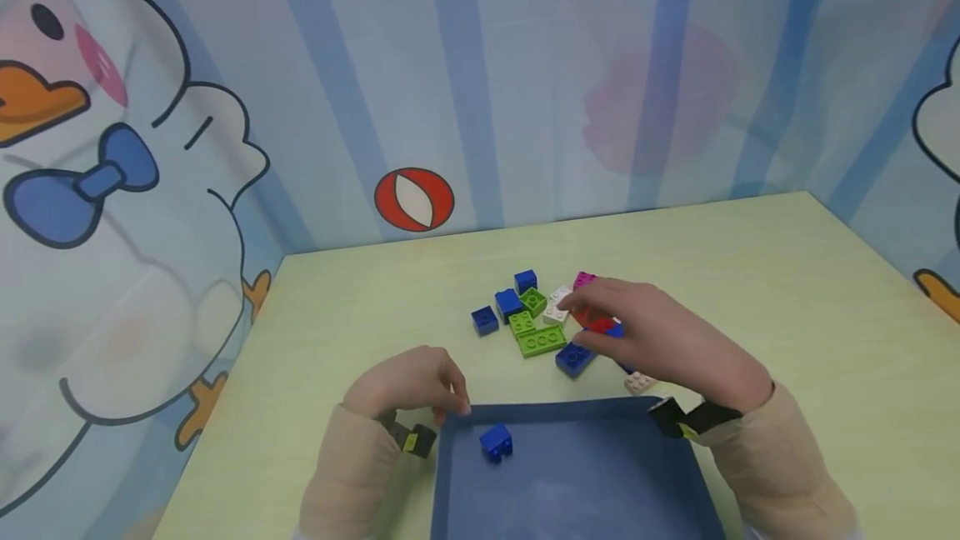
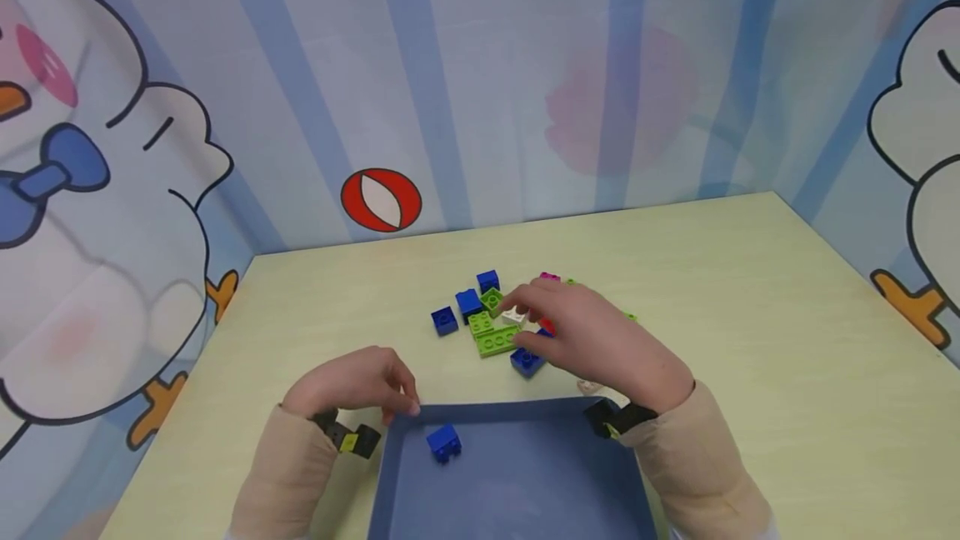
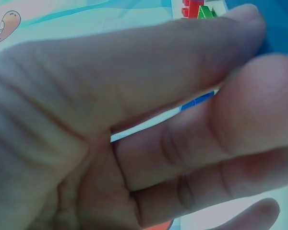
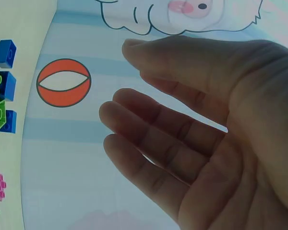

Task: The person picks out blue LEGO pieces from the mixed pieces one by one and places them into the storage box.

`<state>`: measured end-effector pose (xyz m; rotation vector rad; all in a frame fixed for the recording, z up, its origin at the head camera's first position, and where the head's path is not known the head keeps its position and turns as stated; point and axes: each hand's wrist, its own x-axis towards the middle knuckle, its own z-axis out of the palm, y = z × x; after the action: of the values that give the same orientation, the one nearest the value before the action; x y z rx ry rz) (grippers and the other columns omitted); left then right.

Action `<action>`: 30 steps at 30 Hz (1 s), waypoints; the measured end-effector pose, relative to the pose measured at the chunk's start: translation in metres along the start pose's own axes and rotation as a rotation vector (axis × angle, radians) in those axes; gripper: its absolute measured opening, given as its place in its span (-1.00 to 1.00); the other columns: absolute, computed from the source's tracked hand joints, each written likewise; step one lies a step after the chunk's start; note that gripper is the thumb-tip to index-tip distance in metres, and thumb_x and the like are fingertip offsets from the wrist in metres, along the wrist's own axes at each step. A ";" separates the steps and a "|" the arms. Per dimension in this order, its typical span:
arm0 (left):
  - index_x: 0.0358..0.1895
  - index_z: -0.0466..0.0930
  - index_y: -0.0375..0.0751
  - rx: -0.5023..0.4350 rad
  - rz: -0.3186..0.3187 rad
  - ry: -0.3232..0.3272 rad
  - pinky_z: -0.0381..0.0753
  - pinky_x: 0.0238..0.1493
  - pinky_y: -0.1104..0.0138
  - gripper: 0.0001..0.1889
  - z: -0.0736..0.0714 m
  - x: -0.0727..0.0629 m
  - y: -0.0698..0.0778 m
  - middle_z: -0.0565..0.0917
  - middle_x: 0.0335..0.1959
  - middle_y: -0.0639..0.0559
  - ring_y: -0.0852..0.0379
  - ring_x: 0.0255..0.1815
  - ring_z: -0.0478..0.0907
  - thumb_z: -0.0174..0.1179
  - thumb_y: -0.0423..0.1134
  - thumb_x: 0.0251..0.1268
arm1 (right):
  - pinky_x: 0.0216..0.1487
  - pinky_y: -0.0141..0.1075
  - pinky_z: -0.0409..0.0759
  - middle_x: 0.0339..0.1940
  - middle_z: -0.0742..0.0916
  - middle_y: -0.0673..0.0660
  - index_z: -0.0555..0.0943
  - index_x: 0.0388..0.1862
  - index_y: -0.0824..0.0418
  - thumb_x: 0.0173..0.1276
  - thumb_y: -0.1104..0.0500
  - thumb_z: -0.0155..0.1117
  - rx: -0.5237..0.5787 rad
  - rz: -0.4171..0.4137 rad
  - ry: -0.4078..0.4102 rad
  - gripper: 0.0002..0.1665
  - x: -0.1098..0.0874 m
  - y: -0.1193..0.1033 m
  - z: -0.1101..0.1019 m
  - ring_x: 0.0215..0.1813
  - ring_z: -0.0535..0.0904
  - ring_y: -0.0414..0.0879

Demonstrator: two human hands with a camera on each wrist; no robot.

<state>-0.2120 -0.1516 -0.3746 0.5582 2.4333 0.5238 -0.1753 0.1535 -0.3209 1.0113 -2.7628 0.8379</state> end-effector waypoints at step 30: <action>-0.43 0.73 0.01 -0.006 -0.007 -0.008 0.51 -0.10 0.20 -0.87 0.000 -0.001 -0.001 0.64 -0.66 0.08 0.13 -0.46 0.63 0.34 -0.24 0.32 | -0.05 -0.16 0.60 -0.20 0.71 0.02 0.64 0.11 0.22 0.30 0.23 0.46 0.043 0.179 -0.224 -0.60 0.019 0.038 0.040 -0.16 0.59 -0.13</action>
<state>-0.2116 -0.1527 -0.3745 0.5475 2.4241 0.5249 -0.2094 0.1461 -0.3676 0.9282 -3.0751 0.8581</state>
